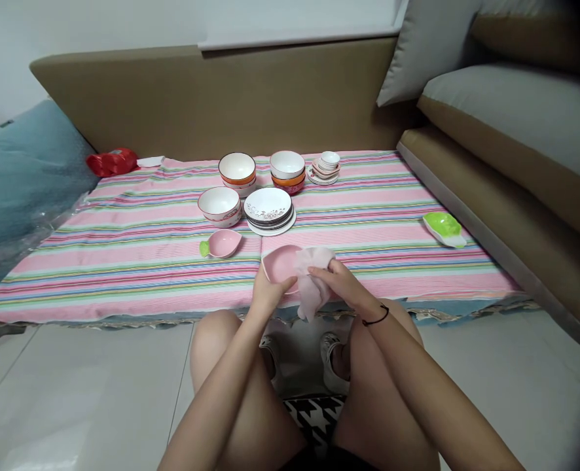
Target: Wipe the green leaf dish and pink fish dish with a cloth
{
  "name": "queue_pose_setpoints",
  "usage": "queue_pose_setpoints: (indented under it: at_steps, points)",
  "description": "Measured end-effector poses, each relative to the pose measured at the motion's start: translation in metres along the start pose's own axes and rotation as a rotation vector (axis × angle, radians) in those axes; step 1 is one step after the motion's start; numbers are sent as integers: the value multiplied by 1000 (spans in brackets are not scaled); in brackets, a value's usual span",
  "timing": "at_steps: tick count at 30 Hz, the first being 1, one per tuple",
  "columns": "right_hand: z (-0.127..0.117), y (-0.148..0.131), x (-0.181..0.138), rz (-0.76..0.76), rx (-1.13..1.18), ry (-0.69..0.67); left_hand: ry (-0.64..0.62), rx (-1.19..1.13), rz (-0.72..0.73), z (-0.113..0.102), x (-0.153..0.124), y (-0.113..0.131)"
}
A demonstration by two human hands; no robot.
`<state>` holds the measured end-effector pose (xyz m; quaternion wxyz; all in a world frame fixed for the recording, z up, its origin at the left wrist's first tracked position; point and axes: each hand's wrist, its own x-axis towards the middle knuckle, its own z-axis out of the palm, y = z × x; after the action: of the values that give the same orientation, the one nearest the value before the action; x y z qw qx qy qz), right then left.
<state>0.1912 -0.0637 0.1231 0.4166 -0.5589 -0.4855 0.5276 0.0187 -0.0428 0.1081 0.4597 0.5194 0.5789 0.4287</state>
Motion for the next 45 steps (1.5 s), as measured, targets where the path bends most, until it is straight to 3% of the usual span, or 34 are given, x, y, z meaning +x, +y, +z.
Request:
queue_pose_setpoints:
  at_steps: [11, 19, 26, 31, 36, 39, 45]
  points:
    - [-7, 3, 3, -45, 3, -75, 2, -86, -26, -1, 0, 2]
    - [2, 7, 3, -16, -39, 87, -78, -146, 48, 3, -6, 11]
    - [4, 7, 5, -49, 199, 172, 18, -181, 21, 3, -6, 16]
    - [3, 7, 4, -71, 150, 137, 36, -216, 6, -1, -7, 16]
    - [4, 7, 2, -24, 67, 132, -71, -184, 58, 0, -12, 18]
    - [6, 3, 1, 6, 155, 182, -100, -135, 96, 2, -14, 19]
    - [7, 1, 3, -53, 327, 285, -41, -206, 68, 3, -11, 21]
